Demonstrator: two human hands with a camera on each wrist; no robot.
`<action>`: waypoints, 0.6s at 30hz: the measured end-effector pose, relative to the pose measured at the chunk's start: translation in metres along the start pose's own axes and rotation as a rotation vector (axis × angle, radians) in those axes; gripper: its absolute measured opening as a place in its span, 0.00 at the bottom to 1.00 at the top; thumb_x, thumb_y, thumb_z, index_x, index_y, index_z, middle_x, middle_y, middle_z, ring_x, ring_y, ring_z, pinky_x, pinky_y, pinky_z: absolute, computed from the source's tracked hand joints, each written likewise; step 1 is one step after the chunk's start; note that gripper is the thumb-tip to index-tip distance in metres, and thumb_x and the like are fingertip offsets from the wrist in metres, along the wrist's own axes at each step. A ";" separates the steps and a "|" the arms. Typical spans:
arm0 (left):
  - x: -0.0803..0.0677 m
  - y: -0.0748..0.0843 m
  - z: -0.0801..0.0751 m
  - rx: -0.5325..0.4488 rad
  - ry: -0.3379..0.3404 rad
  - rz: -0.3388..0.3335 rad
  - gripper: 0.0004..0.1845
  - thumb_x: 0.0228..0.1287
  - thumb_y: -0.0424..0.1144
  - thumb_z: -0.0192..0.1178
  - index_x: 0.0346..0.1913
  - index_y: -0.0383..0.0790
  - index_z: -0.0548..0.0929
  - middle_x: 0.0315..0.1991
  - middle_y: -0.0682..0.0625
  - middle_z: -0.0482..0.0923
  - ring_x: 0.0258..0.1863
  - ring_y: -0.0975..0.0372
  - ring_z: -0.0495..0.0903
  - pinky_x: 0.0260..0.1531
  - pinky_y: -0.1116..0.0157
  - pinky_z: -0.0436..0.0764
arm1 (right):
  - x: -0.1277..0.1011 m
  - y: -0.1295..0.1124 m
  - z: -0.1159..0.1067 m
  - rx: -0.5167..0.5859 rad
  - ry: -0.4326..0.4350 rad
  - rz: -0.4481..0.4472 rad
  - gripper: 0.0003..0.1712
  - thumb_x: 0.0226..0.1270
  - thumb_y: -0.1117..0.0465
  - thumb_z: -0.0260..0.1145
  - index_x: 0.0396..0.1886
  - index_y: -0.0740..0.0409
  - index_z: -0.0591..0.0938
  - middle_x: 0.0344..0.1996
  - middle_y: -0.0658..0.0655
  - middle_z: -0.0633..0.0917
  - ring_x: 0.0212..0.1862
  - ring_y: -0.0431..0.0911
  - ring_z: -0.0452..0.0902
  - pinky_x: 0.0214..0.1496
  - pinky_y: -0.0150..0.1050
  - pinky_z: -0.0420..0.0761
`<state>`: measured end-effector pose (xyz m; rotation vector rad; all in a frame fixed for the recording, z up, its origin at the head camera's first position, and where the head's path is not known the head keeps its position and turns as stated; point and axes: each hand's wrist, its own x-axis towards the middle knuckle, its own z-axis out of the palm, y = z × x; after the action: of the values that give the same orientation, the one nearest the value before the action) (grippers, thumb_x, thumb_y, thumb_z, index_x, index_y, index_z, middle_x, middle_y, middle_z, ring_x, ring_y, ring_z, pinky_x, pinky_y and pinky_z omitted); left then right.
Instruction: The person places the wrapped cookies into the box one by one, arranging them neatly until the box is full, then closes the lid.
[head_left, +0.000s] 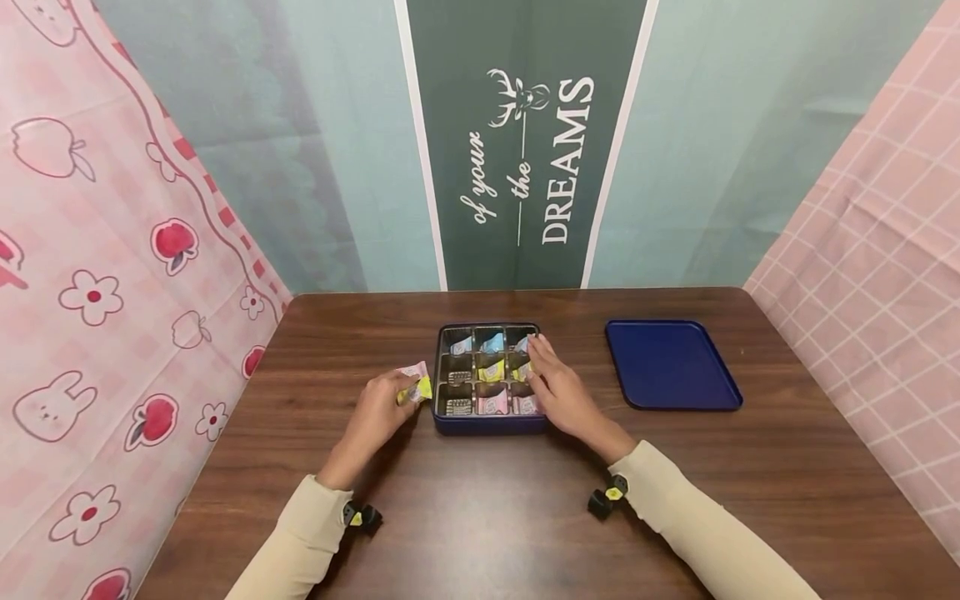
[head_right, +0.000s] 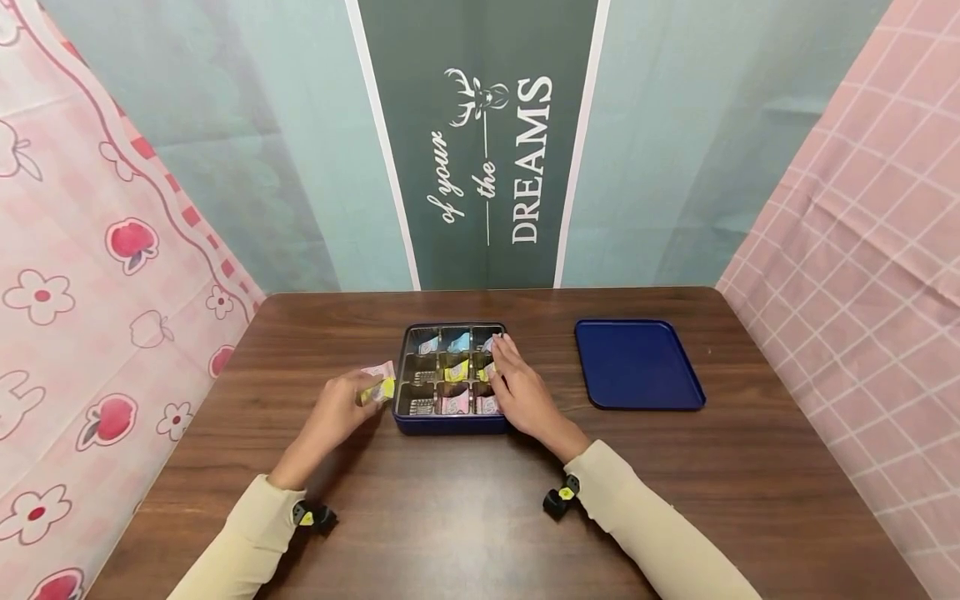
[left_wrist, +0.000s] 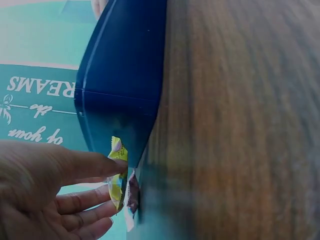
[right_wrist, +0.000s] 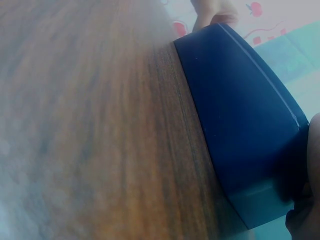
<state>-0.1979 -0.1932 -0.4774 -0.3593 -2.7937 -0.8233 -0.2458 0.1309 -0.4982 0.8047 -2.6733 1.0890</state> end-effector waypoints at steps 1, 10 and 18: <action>0.000 0.001 -0.001 -0.009 0.004 -0.010 0.14 0.49 0.24 0.74 0.43 0.29 0.90 0.45 0.37 0.86 0.43 0.46 0.85 0.44 0.49 0.83 | 0.000 0.000 0.000 -0.002 -0.001 0.001 0.29 0.79 0.63 0.56 0.74 0.72 0.65 0.77 0.64 0.62 0.80 0.55 0.50 0.75 0.60 0.58; 0.004 0.005 -0.006 -0.066 0.054 -0.041 0.21 0.54 0.26 0.73 0.54 0.34 0.88 0.47 0.38 0.86 0.37 0.52 0.84 0.35 0.56 0.83 | -0.001 -0.001 0.000 -0.001 -0.010 0.012 0.29 0.79 0.63 0.56 0.74 0.71 0.65 0.77 0.64 0.61 0.80 0.55 0.49 0.76 0.58 0.57; 0.006 0.007 -0.008 -0.137 0.081 -0.048 0.22 0.56 0.26 0.73 0.56 0.36 0.87 0.46 0.40 0.87 0.33 0.53 0.83 0.30 0.63 0.80 | 0.000 -0.001 0.000 -0.001 -0.014 0.016 0.30 0.79 0.62 0.55 0.74 0.71 0.65 0.78 0.63 0.61 0.80 0.54 0.49 0.76 0.57 0.57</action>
<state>-0.2004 -0.1910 -0.4655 -0.2757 -2.6883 -1.0198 -0.2451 0.1309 -0.4974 0.7947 -2.6962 1.0891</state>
